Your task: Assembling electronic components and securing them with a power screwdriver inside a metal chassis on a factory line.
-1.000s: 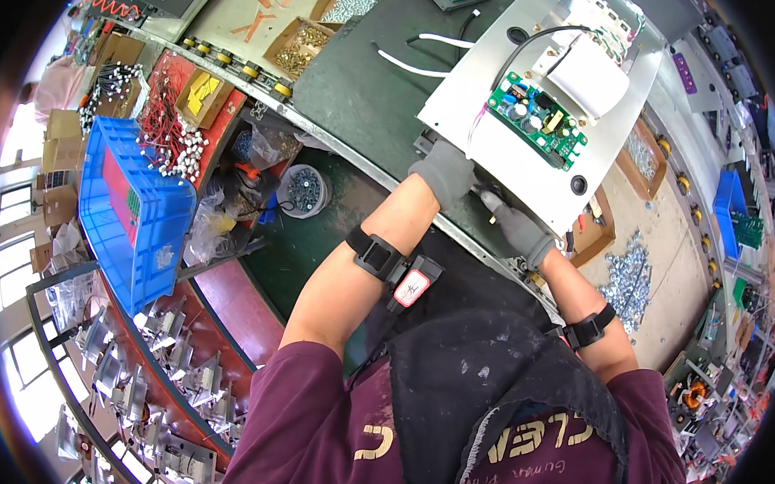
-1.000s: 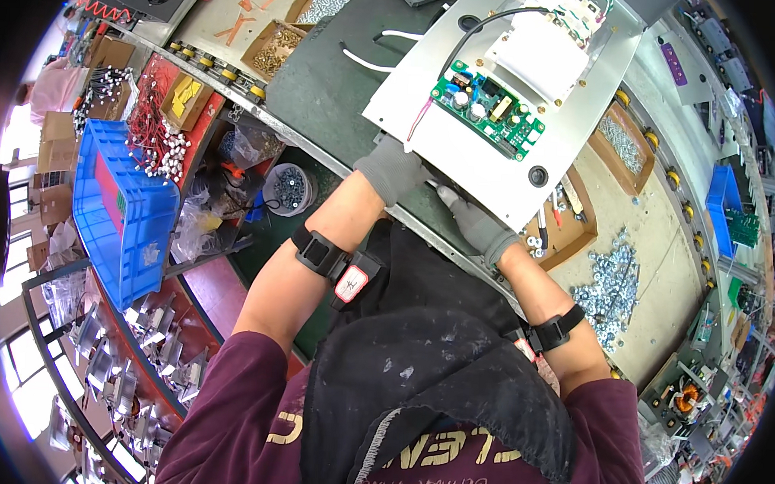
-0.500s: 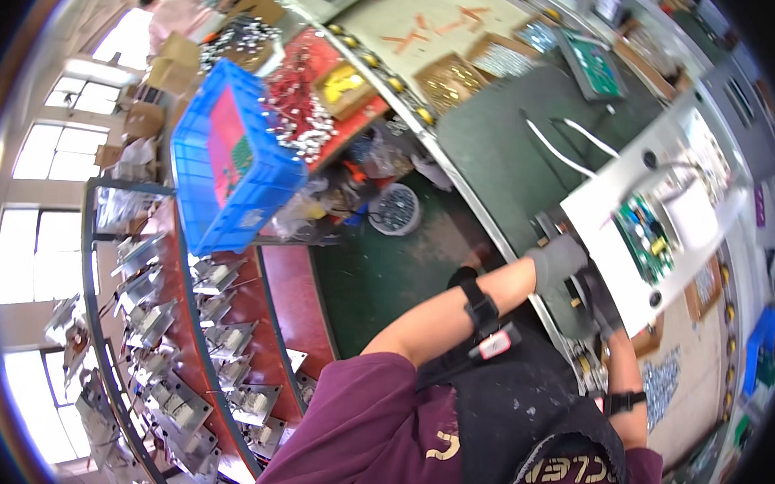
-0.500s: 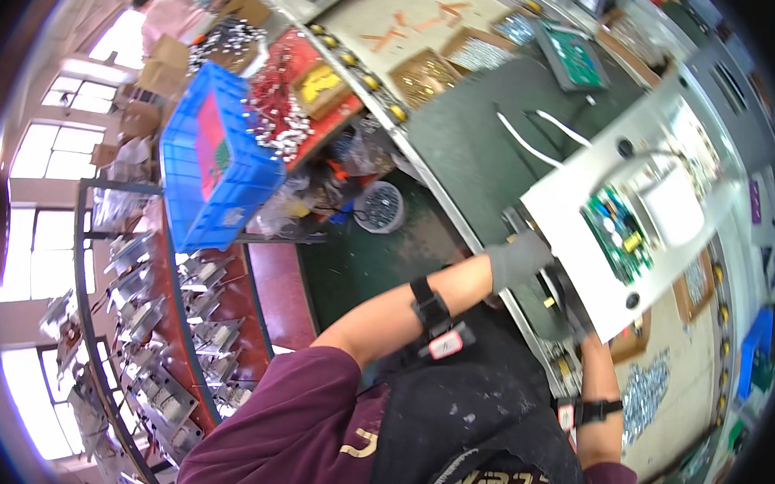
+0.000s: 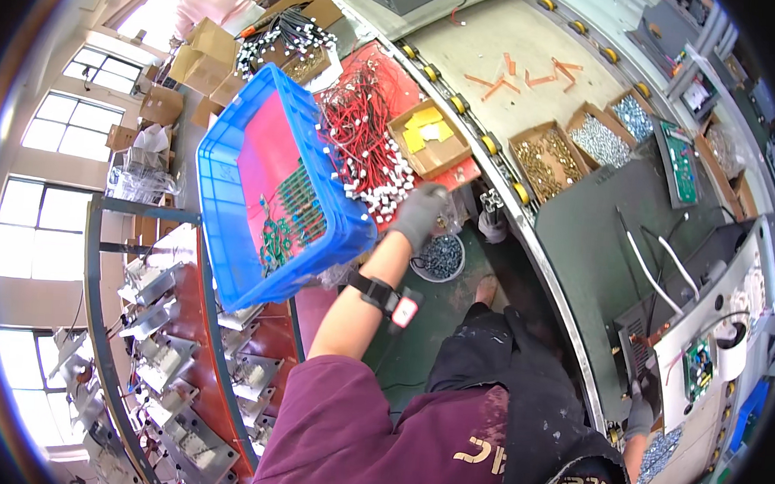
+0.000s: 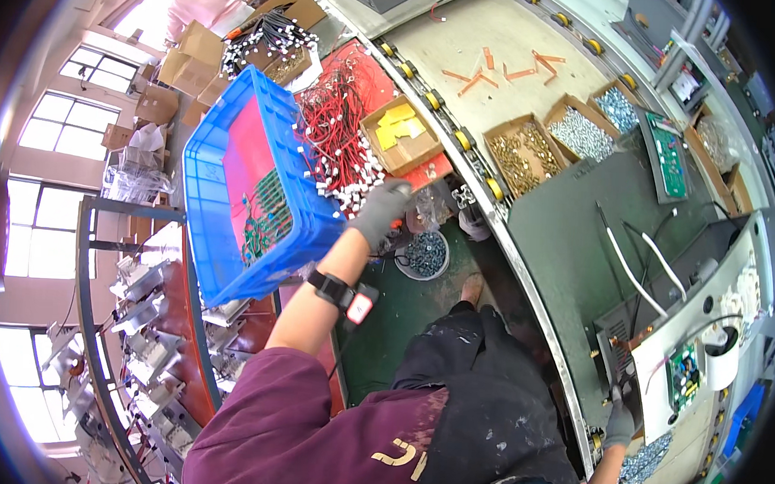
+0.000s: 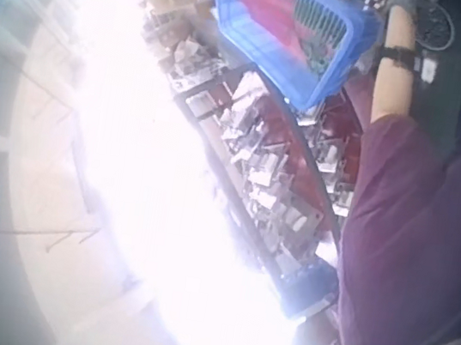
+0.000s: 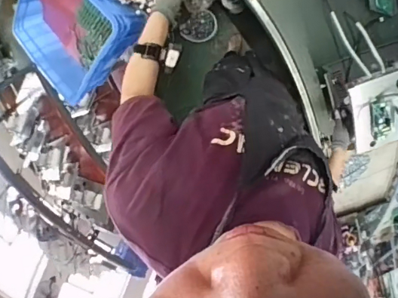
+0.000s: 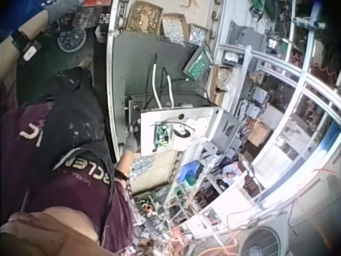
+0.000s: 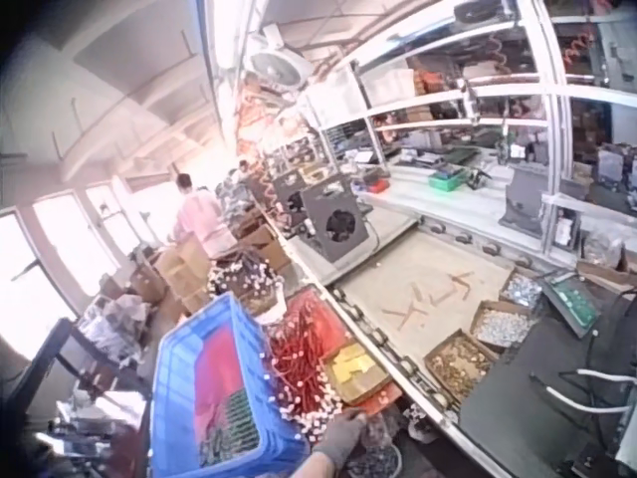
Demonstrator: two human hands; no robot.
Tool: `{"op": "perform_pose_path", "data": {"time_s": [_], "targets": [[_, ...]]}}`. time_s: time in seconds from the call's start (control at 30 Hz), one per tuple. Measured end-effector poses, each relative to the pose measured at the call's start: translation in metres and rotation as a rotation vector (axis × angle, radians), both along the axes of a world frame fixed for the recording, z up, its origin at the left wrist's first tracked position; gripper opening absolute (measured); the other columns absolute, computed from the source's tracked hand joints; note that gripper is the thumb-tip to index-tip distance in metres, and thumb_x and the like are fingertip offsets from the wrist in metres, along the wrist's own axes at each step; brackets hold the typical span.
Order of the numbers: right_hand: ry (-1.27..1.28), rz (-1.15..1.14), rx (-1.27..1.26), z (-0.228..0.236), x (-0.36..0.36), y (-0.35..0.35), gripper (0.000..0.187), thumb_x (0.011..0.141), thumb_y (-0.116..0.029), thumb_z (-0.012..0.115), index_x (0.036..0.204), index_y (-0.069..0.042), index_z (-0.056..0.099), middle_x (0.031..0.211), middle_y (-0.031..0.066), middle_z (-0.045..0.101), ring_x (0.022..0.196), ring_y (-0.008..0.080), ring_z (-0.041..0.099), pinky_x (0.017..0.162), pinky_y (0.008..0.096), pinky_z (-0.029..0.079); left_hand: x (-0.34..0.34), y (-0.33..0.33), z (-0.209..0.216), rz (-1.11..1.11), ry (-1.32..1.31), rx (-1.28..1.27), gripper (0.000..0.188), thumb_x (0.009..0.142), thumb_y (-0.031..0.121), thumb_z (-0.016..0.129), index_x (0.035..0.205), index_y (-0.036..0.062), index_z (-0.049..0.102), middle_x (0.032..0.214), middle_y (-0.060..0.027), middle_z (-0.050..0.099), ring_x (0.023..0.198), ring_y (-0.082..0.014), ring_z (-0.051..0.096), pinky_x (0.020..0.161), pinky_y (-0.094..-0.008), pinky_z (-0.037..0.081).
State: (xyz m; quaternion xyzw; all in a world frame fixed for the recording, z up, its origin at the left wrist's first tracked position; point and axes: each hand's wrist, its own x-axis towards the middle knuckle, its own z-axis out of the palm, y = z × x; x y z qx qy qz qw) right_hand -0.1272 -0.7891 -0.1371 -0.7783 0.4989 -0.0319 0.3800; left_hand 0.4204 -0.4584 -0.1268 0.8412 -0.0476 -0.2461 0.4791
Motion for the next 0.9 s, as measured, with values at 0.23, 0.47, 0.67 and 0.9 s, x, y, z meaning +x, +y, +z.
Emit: {"op": "perform_pose_path", "data": {"time_s": [0.23, 0.47, 0.67, 0.9], "targets": [[-0.076, -0.483, 0.152, 0.0, -0.015, 0.052, 0.034, 0.089, -0.026, 0.058, 0.11, 0.002, 0.059, 0.101, 0.005, 0.062, 0.087, 0.0152, 0.055, 0.079, 0.0288, 0.042, 0.15, 0.031, -0.01, 0.278, -0.333, 1.074, 0.031, 0.085, 0.024, 0.051, 0.113, 0.0136, 0.061, 0.115, -0.0165, 0.058, 0.106, -0.0318, 0.058, 0.088, -0.0416, 0.048], [-0.36, -0.583, 0.406, 0.046, 0.064, 0.122, 0.029, 0.091, -0.026, 0.052, 0.108, -0.003, 0.058, 0.058, -0.0038, 0.043, 0.045, 0.0041, 0.036, 0.038, 0.0188, 0.028, 0.199, 0.024, 0.044, 0.439, -0.648, 0.793, 0.028, 0.081, 0.029, 0.054, 0.092, 0.0066, 0.067, 0.088, -0.0167, 0.067, 0.081, -0.033, 0.066, 0.072, -0.0408, 0.052], [-0.623, -0.645, 0.619, 0.095, 0.155, 0.13, 0.037, 0.084, -0.009, 0.044, 0.119, 0.003, 0.048, 0.094, 0.0115, 0.057, 0.058, 0.0095, 0.048, 0.049, 0.0212, 0.043, 0.236, 0.021, 0.211, 0.505, -1.062, -0.365, 0.007, 0.083, 0.009, 0.062, 0.084, 0.0019, 0.06, 0.081, -0.0079, 0.063, 0.069, -0.0149, 0.057, 0.062, -0.0264, 0.046], [-0.517, -0.074, 0.283, 0.171, 0.235, 0.123, 0.036, 0.087, -0.014, 0.051, 0.12, 0.002, 0.05, 0.083, 0.0028, 0.053, 0.06, 0.0051, 0.047, 0.052, 0.0188, 0.037, 0.112, -0.035, 0.274, -0.191, -0.961, -0.419, 0.003, 0.08, 0.002, 0.054, 0.077, 0.0016, 0.054, 0.081, -0.0062, 0.059, 0.068, -0.0094, 0.053, 0.059, -0.021, 0.042]]}}
